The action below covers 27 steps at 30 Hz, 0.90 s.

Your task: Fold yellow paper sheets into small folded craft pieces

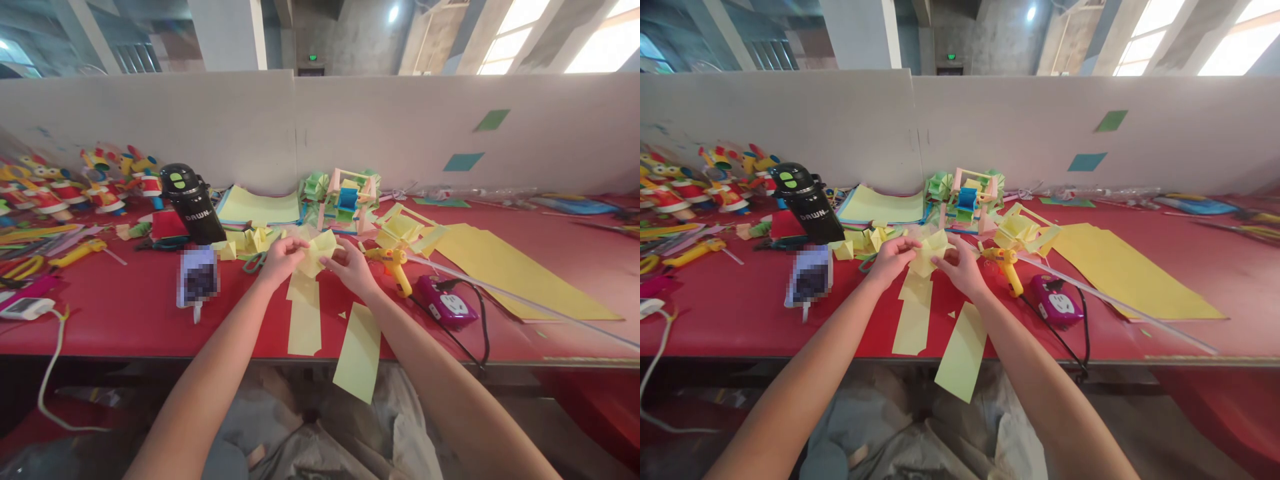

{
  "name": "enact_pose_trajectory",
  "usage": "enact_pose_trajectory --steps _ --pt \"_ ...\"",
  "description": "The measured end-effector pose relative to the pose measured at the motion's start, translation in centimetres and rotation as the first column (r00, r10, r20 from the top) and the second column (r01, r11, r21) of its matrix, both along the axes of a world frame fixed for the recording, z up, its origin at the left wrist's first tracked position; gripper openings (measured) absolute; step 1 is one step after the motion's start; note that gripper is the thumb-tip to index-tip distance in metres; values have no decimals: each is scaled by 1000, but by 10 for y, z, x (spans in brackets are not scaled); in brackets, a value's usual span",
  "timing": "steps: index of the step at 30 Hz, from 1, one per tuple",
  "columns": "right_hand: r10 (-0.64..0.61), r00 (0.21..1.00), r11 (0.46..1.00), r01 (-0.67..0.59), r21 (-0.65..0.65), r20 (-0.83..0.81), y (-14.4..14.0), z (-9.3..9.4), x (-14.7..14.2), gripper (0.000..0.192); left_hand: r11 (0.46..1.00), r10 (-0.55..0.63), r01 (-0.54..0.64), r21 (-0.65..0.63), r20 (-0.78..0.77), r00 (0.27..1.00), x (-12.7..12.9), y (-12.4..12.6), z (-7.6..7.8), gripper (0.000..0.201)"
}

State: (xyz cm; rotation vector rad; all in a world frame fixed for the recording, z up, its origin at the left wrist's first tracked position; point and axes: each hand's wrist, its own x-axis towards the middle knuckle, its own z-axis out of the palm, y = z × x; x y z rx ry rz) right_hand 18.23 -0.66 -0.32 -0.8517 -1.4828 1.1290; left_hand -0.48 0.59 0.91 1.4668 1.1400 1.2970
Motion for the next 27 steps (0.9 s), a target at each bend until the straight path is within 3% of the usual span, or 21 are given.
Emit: enact_pose_trajectory --steps 4,15,19,23,27 --pt "-6 1000 1000 6 -11 3 1 2 0 43 1000 7 -6 -14 4 1000 1 -1 2 22" --pt "-140 990 990 140 14 1 4 0 2 44 1000 6 -6 -22 -13 1000 5 -3 4 22" --pt "-131 991 991 131 -4 3 3 1 3 43 1000 7 -6 -30 9 1000 3 -1 3 23" --pt "-77 991 997 77 7 107 2 3 4 39 999 46 -45 -21 46 998 -1 1 1 25" --pt "-102 971 995 96 38 218 3 3 5 46 998 55 -55 -7 44 998 -1 2 0 25"
